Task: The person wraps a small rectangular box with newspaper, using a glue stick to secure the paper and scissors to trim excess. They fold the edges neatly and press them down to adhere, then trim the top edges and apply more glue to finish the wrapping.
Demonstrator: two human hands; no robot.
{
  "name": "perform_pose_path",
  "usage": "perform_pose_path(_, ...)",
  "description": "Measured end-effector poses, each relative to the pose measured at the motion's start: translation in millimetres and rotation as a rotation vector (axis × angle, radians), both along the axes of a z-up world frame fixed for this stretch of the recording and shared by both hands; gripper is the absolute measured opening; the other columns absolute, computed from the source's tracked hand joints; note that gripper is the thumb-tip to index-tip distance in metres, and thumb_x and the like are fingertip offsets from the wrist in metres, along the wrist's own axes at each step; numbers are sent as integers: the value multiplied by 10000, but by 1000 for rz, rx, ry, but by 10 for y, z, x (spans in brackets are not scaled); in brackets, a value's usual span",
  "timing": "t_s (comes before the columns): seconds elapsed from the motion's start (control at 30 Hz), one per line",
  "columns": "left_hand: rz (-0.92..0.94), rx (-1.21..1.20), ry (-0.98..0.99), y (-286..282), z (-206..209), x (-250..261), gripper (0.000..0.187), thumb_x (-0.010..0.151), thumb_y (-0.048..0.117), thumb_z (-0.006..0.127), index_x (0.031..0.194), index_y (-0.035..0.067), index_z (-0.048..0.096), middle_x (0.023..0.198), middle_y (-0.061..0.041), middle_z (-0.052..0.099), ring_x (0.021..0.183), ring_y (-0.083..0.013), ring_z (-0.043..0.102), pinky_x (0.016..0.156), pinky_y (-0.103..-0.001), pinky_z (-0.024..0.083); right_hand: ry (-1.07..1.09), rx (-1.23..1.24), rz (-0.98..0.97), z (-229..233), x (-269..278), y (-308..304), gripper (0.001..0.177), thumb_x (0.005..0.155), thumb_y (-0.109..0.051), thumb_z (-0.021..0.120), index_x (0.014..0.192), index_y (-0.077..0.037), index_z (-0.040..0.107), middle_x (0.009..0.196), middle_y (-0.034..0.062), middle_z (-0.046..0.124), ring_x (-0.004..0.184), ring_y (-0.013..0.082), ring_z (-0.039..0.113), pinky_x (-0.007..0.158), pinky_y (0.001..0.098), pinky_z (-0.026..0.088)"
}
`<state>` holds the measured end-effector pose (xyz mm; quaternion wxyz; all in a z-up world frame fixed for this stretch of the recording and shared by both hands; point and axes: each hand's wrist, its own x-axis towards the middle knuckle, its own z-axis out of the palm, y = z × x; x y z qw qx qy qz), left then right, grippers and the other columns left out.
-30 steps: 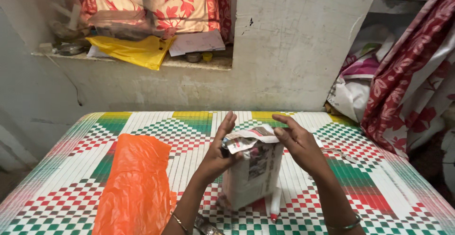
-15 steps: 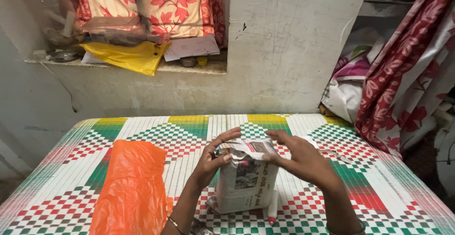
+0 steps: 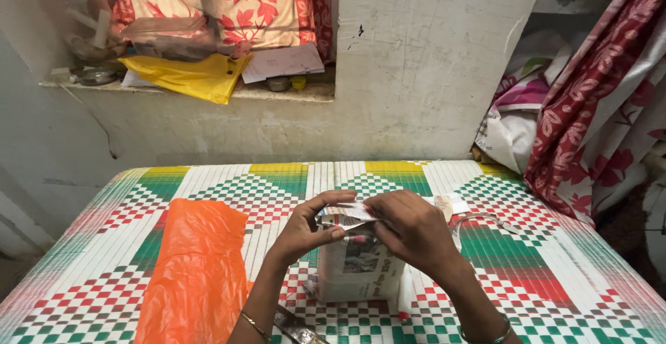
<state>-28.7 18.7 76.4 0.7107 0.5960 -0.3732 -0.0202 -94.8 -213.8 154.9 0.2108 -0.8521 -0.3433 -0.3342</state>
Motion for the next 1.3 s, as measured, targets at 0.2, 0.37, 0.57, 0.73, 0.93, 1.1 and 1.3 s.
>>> perform_pose_path(0.2,22,26,-114,-28,-8,3,412,824,147,849,1220,99,748,1386,-99,695,1432,-259,550,1214,-452,442,-68,-49,8,-15,-19,33,326,718,-137,815,1016,-91,690,911,58,724,857,252,696,698,381,554)
perform_pose_path(0.37,40,98,-216,-29,94,-74,485,742,145,893,1204,115,747,1335,-69,718,1403,-265,575,1195,-448,470,-111,-40,16,-35,-35,75,228,700,-73,790,887,-92,660,830,48,714,792,231,698,666,368,546)
perform_pose_path(0.57,206,213,-442,68,191,-126,369,769,123,880,1121,90,771,1250,-73,758,1293,-255,659,1126,-414,520,-138,-43,45,-51,-64,73,202,703,-64,786,860,-80,662,786,59,701,749,234,689,649,370,540)
perform_pose_path(0.73,251,194,-453,67,170,-92,194,787,109,869,960,81,787,1074,-33,785,1141,-207,727,991,-354,599,-142,-80,49,-34,-65,92,181,733,-82,799,842,-93,655,790,42,682,752,230,672,646,371,538)
perform_pose_path(0.93,253,168,-417,109,148,-60,139,787,101,870,896,77,787,964,-18,787,1084,-191,735,858,-325,604,-3,-128,96,-12,-94,125,187,747,-145,827,841,-94,674,820,37,655,757,238,647,632,382,529)
perform_pose_path(1.1,325,272,-477,197,263,-128,151,750,142,888,863,115,793,909,5,753,958,-172,686,806,-324,571,185,-166,113,46,-183,103,145,801,-158,797,917,-93,741,839,46,668,770,223,667,646,369,546)
perform_pose_path(1.3,417,472,-583,178,453,-356,156,737,185,872,860,138,788,863,9,705,927,-197,618,813,-346,541,345,-204,129,141,-261,-7,170,826,-191,789,984,-130,792,890,32,708,816,211,703,686,361,565)
